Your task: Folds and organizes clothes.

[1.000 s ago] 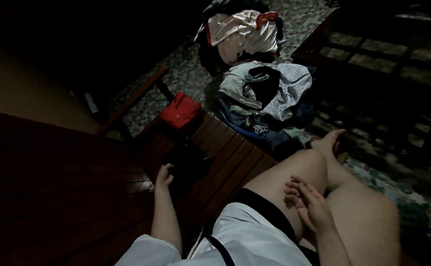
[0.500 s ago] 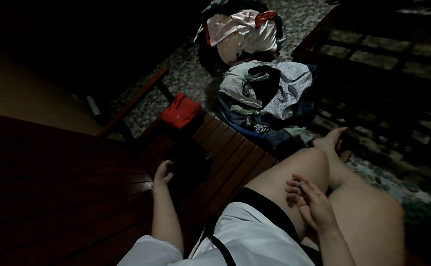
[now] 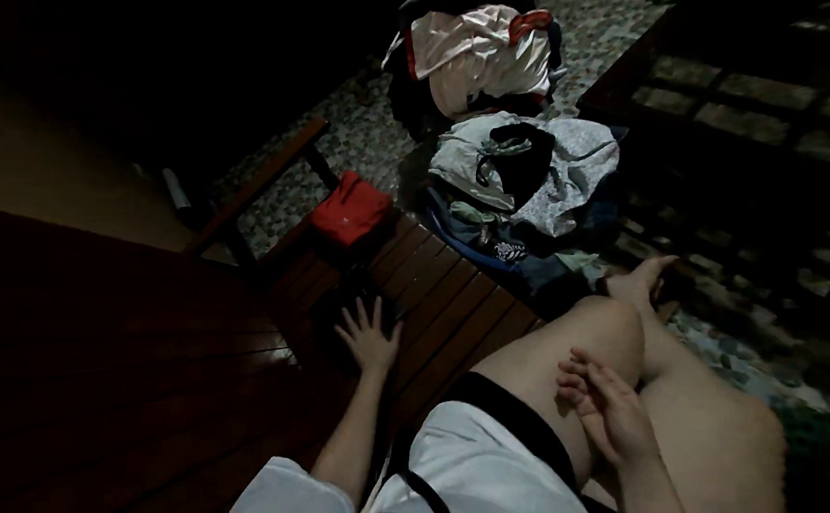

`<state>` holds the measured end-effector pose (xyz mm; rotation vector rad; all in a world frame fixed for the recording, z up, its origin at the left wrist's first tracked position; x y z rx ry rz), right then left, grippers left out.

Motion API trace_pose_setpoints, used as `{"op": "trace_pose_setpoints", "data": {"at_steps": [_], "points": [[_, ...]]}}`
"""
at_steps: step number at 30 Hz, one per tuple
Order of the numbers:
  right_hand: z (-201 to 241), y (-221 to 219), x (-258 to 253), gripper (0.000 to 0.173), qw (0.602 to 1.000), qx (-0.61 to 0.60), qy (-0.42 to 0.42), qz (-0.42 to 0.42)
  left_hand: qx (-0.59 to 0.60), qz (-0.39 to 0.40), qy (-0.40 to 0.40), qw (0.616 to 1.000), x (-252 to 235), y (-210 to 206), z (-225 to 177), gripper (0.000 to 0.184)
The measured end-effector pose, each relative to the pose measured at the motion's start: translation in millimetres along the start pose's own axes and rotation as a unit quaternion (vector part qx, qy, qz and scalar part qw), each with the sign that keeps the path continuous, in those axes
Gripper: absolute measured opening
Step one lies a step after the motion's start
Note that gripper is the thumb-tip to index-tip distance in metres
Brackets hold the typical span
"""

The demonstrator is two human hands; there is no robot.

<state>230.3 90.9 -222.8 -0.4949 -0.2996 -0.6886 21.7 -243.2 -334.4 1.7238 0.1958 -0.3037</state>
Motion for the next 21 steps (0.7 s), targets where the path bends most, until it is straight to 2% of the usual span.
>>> {"op": "trace_pose_setpoints", "data": {"at_steps": [3,7,11,14,16,18,19,20,21], "points": [[10.2,-0.3,4.5,0.034,0.999,0.033,-0.007,-0.001,0.002,0.009,-0.010,1.000,-12.4,-3.1,21.8,0.074],[21.8,9.7,13.2,0.033,0.996,0.083,-0.005,-0.015,0.004,0.015,0.000,1.000,-70.6,-17.0,86.2,0.076],[27.4,34.6,8.8,0.031,0.990,0.100,0.009,-0.098,-0.010,0.060,-0.026,0.998,-132.1,-30.6,137.1,0.077],[24.6,52.4,7.1,0.029,0.984,0.082,0.014,-0.160,0.034,0.082,0.017,0.996,-167.9,-33.1,141.6,0.080],[24.6,59.7,13.3,0.027,0.980,0.082,0.012,-0.183,0.116,0.028,0.071,0.990,-173.6,-20.4,105.9,0.086],[25.3,62.6,17.6,0.027,0.979,0.082,0.017,-0.185,0.172,-0.116,0.055,0.977,-174.8,-7.3,32.0,0.084],[25.2,61.9,18.0,0.027,0.979,0.089,0.019,-0.183,0.208,-0.155,0.021,0.966,-174.2,-1.8,-15.4,0.079],[24.8,61.0,16.7,0.026,0.977,0.105,0.022,-0.183,0.256,-0.138,-0.014,0.957,-173.2,2.1,-68.4,0.069],[24.0,60.4,14.3,0.027,0.975,0.126,0.024,-0.183,0.306,-0.081,-0.047,0.947,-173.8,2.5,-124.0,0.057]]}}
Point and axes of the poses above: each hand's wrist, its own x-axis away from the middle knuckle, its own y-axis out of the back of the hand, z = x × y, the point moved 3 cm from there along -x, towards the middle knuckle, and after that the axes turned 5 degrees about -z, right-handed, at the moved point
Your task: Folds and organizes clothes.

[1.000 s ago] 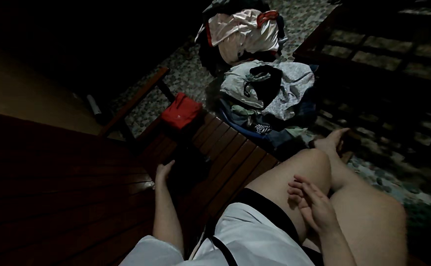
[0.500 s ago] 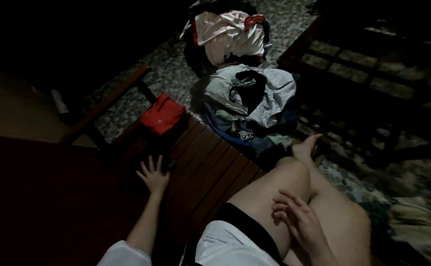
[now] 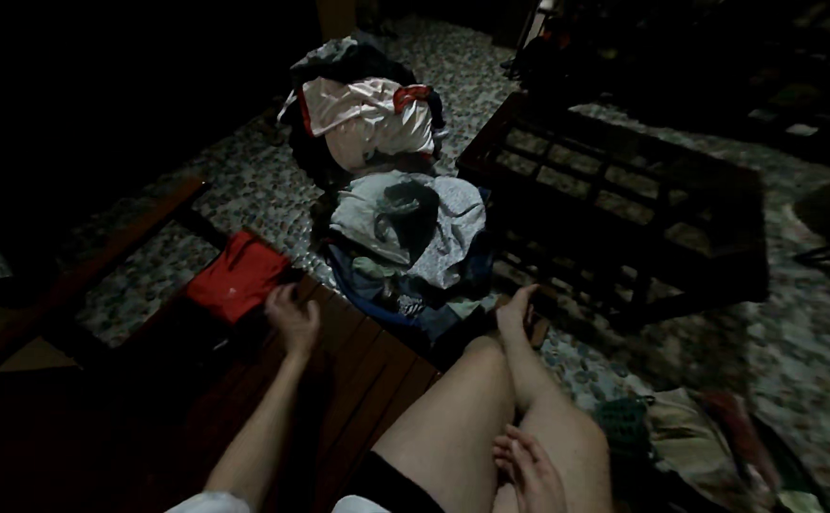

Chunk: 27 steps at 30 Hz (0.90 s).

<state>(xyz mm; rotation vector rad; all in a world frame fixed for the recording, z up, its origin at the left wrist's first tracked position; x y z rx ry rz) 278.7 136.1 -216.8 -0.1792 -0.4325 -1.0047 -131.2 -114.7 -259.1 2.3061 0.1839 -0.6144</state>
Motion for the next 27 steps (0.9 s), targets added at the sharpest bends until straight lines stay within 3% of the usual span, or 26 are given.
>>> {"op": "trace_pose_setpoints", "data": {"at_steps": [2,4,5,7,8,9,10,11,12,13,15,16,17,19,20,22,24,26,27], "points": [[-2.5,-3.1,-4.0,0.028,0.999,0.042,0.013,-0.005,0.107,0.167,0.036,0.979,-8.8,-70.8,-79.0,0.039],[-1.9,-4.8,-4.4,0.028,0.997,0.070,0.021,-0.009,0.190,0.283,0.135,0.930,-21.9,-133.2,-137.1,0.042],[-0.3,-5.1,-1.6,0.027,0.997,0.073,0.026,-0.012,0.207,0.300,0.186,0.912,-28.3,-160.3,-155.9,0.047],[4.0,-5.3,8.0,0.026,0.996,0.081,0.034,-0.015,0.226,0.248,0.260,0.905,-36.6,-192.2,-185.1,0.058],[4.8,-4.4,13.6,0.026,0.996,0.085,0.036,-0.019,0.220,0.187,0.268,0.919,-38.3,-187.2,-203.5,0.054],[4.7,-2.9,18.9,0.026,0.995,0.088,0.038,-0.023,0.196,0.173,0.274,0.925,-46.3,-159.2,-229.6,0.048],[4.1,-0.8,23.4,0.027,0.995,0.092,0.042,-0.025,0.181,0.356,0.354,0.845,-74.9,-104.9,-263.0,0.046],[3.4,1.9,26.6,0.027,0.994,0.093,0.049,-0.030,0.189,0.380,0.395,0.815,-92.6,-72.2,-286.4,0.042],[4.2,4.3,28.1,0.027,0.994,0.089,0.057,-0.033,0.215,0.358,0.408,0.812,-103.9,-54.4,-301.5,0.039],[7.2,5.5,27.9,0.026,0.994,0.081,0.068,-0.040,0.258,0.341,0.378,0.821,-112.7,-48.8,-308.7,0.037],[17.2,4.1,20.4,0.024,0.993,0.053,0.089,-0.051,0.368,0.283,0.190,0.865,-125.2,-68.4,-304.3,0.036],[23.3,0.8,11.3,0.024,0.994,0.027,0.094,-0.048,0.436,0.209,0.073,0.872,-130.8,-88.4,-298.6,0.035],[30.1,-4.8,-0.4,0.024,0.995,-0.004,0.091,-0.038,0.466,0.221,0.054,0.855,-138.2,-81.2,-307.2,0.033],[47.6,-23.0,-29.7,0.030,0.995,-0.075,0.070,0.005,0.487,0.272,0.023,0.830,-134.2,-20.4,-331.1,0.028],[56.7,-33.9,-48.0,0.037,0.991,-0.113,0.057,0.050,0.492,0.291,-0.037,0.820,-122.4,14.3,-337.4,0.024],[63.6,-60.1,-87.1,0.061,0.958,-0.227,0.043,0.172,0.508,0.377,-0.205,0.747,-81.6,76.7,-333.7,0.016],[101.1,-82.5,-72.9,0.078,0.927,-0.320,-0.040,0.191,0.449,0.554,-0.326,0.621,-25.2,116.5,-308.5,0.023],[157.3,-75.8,-24.1,0.057,0.975,-0.213,-0.007,0.060,0.313,0.708,-0.337,0.536,26.6,125.7,-273.7,0.030],[181.3,-64.4,1.2,0.045,0.995,-0.100,0.021,-0.019,0.248,0.758,-0.295,0.526,44.6,118.4,-254.2,0.035]]}}
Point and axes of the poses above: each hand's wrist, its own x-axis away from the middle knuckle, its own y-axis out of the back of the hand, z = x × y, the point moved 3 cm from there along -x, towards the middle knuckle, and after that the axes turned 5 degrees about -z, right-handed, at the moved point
